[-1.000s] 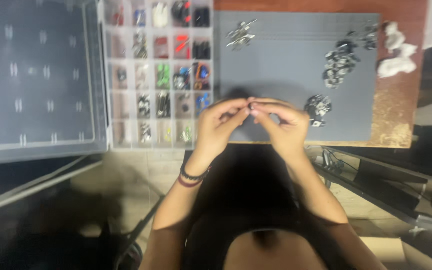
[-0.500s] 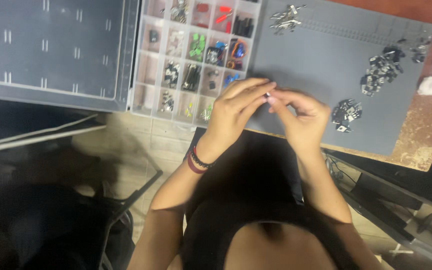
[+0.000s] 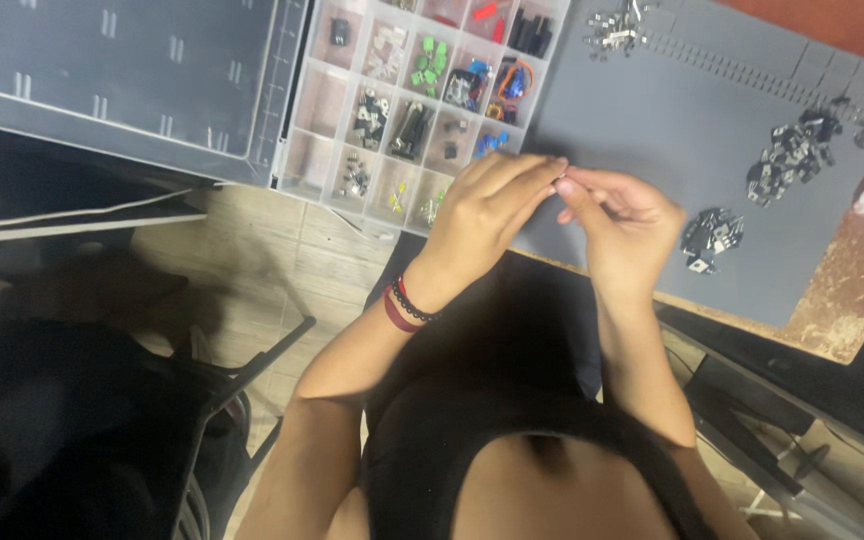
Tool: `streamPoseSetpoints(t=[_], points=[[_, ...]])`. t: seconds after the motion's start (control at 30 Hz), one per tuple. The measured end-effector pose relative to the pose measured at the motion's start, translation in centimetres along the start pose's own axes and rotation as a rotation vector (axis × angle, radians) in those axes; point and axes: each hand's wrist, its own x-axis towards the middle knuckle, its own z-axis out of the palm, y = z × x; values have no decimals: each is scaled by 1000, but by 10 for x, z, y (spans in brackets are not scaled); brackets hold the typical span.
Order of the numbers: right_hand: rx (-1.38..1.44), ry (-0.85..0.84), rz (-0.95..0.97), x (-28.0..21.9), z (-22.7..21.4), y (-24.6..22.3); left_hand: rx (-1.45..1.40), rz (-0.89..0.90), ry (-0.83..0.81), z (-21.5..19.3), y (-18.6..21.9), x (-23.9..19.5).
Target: The person picks up small plastic pieces from a compartmentalized storage box and a gray work mat, then connects them together by hand. They repeatedly select individual components and snap them into place to build a larger structure.
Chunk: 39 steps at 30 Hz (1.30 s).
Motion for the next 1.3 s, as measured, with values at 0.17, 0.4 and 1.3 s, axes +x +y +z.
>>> streamPoseSetpoints(t=[0.17,0.4,1.3], points=[[-66,17,2,-5,16,-17,164,72,-4,-1,-3,-1],[-91,-26,-92,-1,29,-30,97,111,28,-7,-10,6],[-45,-36,306,16,-9,-39,461,102,-162,-144,-135,114]])
